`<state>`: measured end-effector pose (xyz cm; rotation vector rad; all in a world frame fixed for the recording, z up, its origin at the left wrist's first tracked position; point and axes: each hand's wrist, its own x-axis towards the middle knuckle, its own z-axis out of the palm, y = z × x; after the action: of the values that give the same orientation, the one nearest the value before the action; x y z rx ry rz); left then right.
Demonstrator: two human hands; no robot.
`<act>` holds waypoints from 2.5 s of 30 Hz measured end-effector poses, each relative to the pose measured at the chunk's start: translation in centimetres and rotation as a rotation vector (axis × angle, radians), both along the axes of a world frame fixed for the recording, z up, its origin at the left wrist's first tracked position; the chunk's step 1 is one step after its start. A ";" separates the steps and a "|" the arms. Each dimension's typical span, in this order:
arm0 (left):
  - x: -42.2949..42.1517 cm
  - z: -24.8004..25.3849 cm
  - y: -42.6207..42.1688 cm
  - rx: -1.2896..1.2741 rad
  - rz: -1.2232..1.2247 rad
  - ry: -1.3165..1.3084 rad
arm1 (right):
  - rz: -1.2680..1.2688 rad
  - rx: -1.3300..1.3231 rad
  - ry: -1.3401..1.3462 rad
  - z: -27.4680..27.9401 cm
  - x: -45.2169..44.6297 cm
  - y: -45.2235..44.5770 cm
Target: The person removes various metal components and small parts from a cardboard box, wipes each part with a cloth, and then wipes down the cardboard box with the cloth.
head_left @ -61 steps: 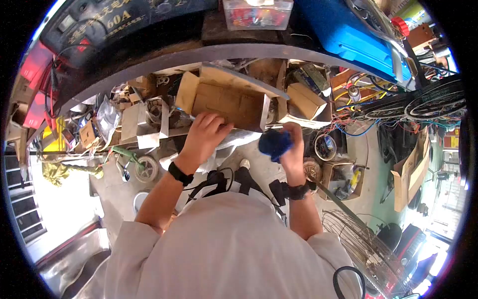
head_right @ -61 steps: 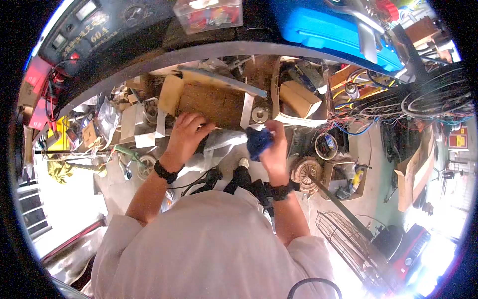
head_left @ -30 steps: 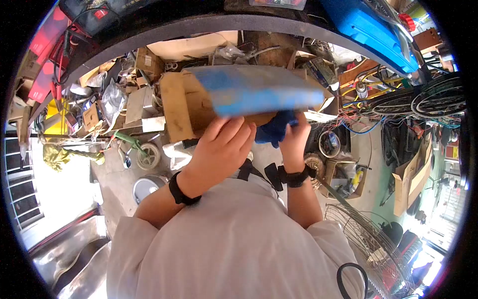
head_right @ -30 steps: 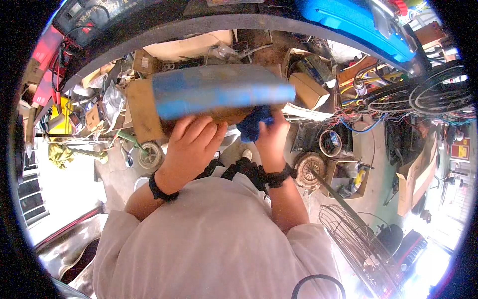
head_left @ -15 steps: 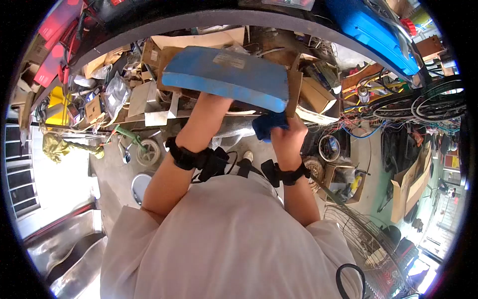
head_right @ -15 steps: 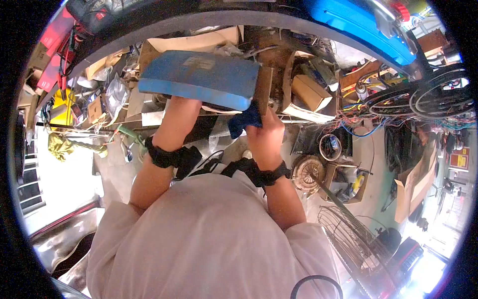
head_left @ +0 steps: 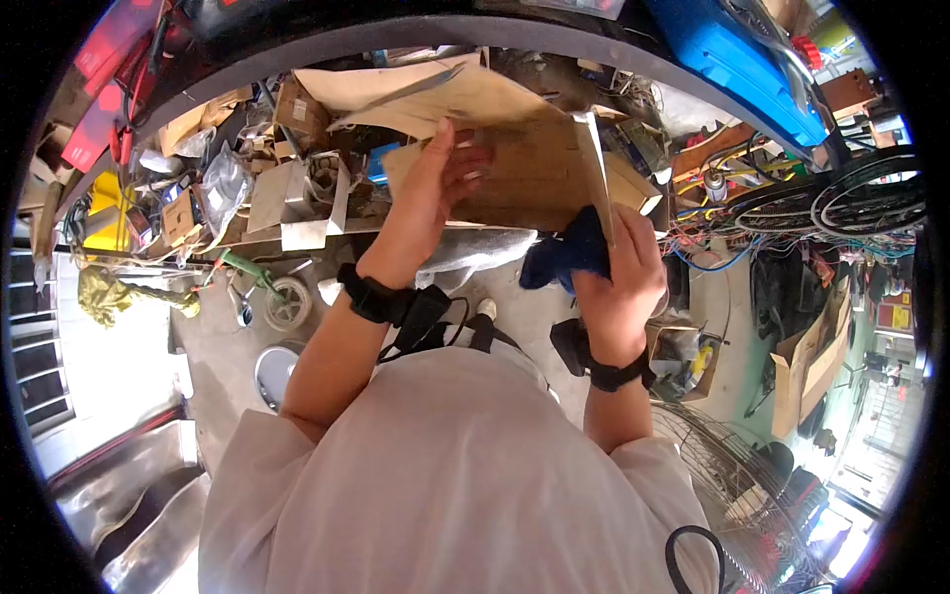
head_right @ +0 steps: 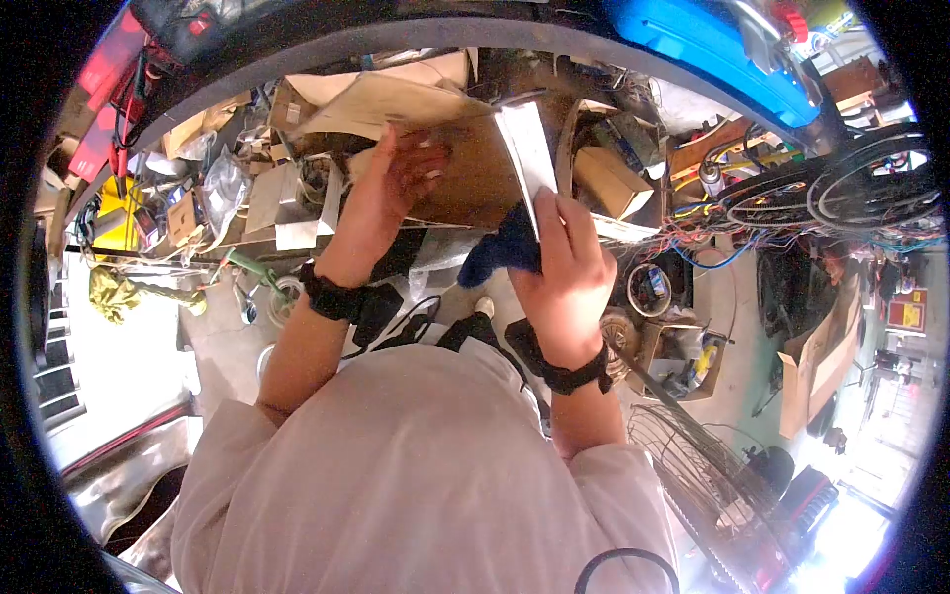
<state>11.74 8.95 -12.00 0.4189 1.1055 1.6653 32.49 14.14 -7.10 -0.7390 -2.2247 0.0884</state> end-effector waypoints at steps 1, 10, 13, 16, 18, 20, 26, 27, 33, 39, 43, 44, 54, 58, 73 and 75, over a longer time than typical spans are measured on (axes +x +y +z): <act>0.1 -0.3 -0.1 -0.018 -0.031 -0.010 | 0.013 -0.019 -0.038 0.7 0.0 -0.1; 1.7 -5.3 0.2 -0.061 -0.171 -0.053 | -0.008 -0.062 0.115 2.1 -1.4 -1.0; 1.7 -4.8 -0.4 -0.009 -0.104 0.078 | -0.035 -0.117 0.164 1.6 -1.3 0.5; 1.2 -3.4 -0.8 -0.026 -0.024 0.390 | -0.030 -0.029 0.317 -0.5 -0.3 1.8; 0.0 -3.7 -1.8 -0.009 -0.061 0.885 | -0.033 -0.084 0.385 -0.9 -0.1 1.6; 1.1 -2.9 -2.3 0.067 0.186 0.942 | -0.077 -0.079 0.423 -1.1 0.1 1.5; 1.6 -0.2 -5.3 0.275 0.480 1.315 | -0.124 -0.241 0.674 -1.5 -0.1 2.3; 1.1 -0.4 -6.1 0.343 0.529 1.371 | -0.139 -0.265 0.686 -1.4 0.0 2.3; -0.6 1.1 -7.9 0.197 0.611 1.492 | -0.055 -0.485 0.808 -3.5 1.8 3.4; -1.8 1.3 -7.6 0.127 0.026 0.276 | 0.128 -0.839 1.071 -4.5 0.8 3.2; -1.0 2.1 -8.2 0.064 -0.194 0.253 | 0.119 -0.836 0.994 -6.2 0.5 3.4; -0.8 1.9 -8.2 0.062 -0.178 0.255 | 0.130 -0.812 0.935 -6.8 0.6 3.6; -0.1 1.2 -7.2 -0.043 -0.071 0.343 | 0.068 -1.012 1.021 -7.9 1.4 3.5; 0.9 1.9 -6.8 0.025 -0.063 0.184 | 0.049 -1.000 0.810 -8.2 1.5 3.3; 0.5 0.7 -6.3 -0.004 -0.020 0.231 | 0.090 -0.920 0.348 -6.1 -0.1 2.5; 0.4 0.3 -6.5 0.161 -0.019 0.305 | 0.112 -1.048 0.359 -6.1 -0.1 2.6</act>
<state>12.17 2.50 -11.68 0.8057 1.1848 1.7168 32.37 16.70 -13.23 -1.0109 -1.7630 1.3964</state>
